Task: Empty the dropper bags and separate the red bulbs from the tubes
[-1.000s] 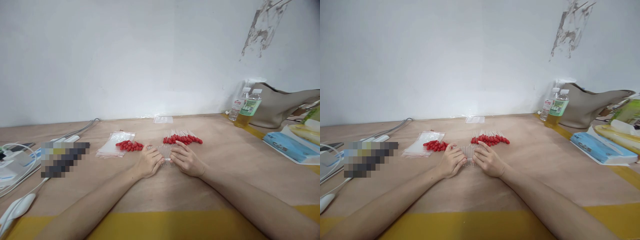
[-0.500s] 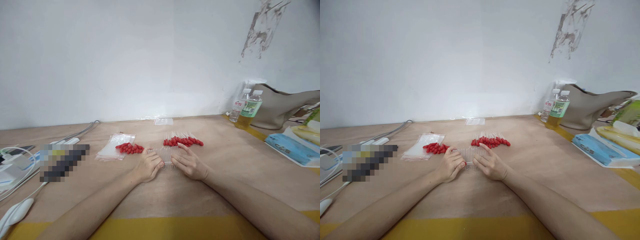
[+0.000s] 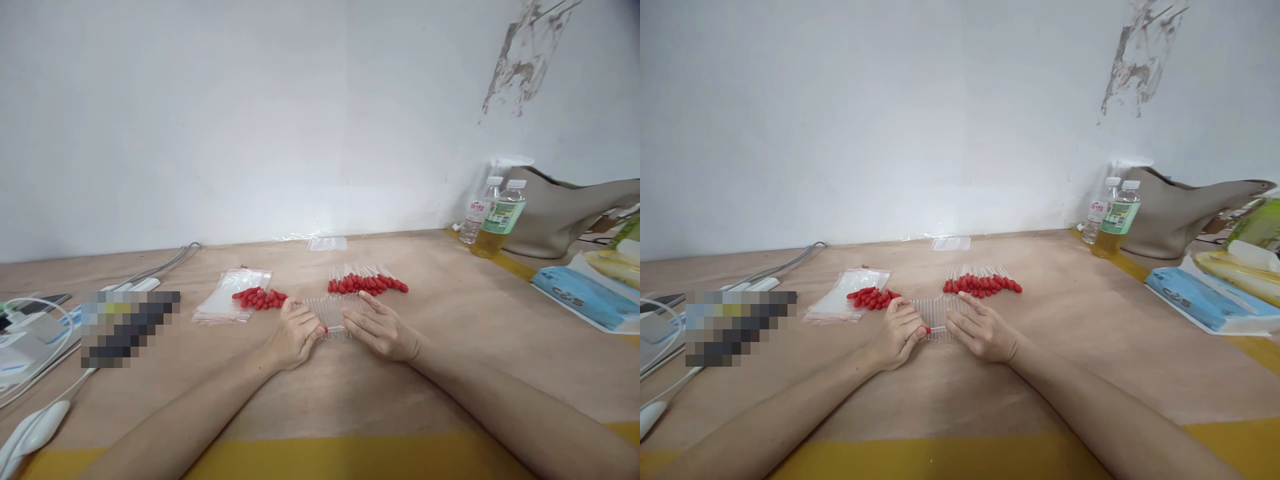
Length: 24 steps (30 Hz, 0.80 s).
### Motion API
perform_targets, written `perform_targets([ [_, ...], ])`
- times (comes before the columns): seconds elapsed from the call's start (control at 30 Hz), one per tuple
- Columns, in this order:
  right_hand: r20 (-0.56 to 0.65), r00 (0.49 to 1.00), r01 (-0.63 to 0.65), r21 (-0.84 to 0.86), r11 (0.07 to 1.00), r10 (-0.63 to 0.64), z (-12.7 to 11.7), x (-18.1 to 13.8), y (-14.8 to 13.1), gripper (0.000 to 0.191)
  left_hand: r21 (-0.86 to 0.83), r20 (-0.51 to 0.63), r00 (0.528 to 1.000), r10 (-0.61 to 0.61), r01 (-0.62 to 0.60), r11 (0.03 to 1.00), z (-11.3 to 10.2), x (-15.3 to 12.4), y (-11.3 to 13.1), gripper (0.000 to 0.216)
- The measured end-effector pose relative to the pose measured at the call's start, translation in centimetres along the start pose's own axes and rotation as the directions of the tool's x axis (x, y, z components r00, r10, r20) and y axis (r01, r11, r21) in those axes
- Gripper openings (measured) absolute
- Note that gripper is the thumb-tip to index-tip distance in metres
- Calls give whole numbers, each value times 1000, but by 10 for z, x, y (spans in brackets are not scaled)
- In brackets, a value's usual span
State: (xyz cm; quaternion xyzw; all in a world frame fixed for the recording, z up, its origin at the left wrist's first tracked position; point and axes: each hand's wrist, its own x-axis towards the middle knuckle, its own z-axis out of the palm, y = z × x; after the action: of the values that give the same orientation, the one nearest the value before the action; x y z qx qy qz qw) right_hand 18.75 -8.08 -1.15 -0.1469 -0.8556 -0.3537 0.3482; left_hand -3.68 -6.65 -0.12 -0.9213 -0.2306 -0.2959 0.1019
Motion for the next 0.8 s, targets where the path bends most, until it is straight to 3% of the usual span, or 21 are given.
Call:
perform_targets([
  [0.1, -38, 999, -35, 30, 999, 36, -3, -7, 5, 28, -33, -38, 996, -76, 75, 997, -3, -7, -9, 38],
  [0.17, -71, 980, -181, 56, 982, 185, -3, -14, 10, 27, -19, -93, 976, -199, 198, 980, -7, -12, -19, 40],
  [0.3, -23, 823, -566, 58, 822, 568, 5, -16, 13, 19, -31, -153, 914, -375, 375, 927, -16, -15, -37, 35],
  [0.4, 92, 716, -693, -32, 720, 692, 9, -12, 11, 19, -66, -200, 845, -496, 494, 867, -25, -12, -53, 28],
  [0.53, 168, 622, -765, -75, 640, 764, 8, -12, 11, 22, -13, -271, 738, -618, 639, 769, -42, -21, -83, 29],
  [0.73, 200, 607, -780, -35, 625, 769, 3, -12, 9, 19, 19, -207, 586, -784, 803, 595, -57, -35, -110, 34],
  [0.8, 213, 618, -766, -56, 640, 757, 5, -11, 7, 18, -1, -179, 578, -796, 809, 588, -56, -36, -111, 34],
])
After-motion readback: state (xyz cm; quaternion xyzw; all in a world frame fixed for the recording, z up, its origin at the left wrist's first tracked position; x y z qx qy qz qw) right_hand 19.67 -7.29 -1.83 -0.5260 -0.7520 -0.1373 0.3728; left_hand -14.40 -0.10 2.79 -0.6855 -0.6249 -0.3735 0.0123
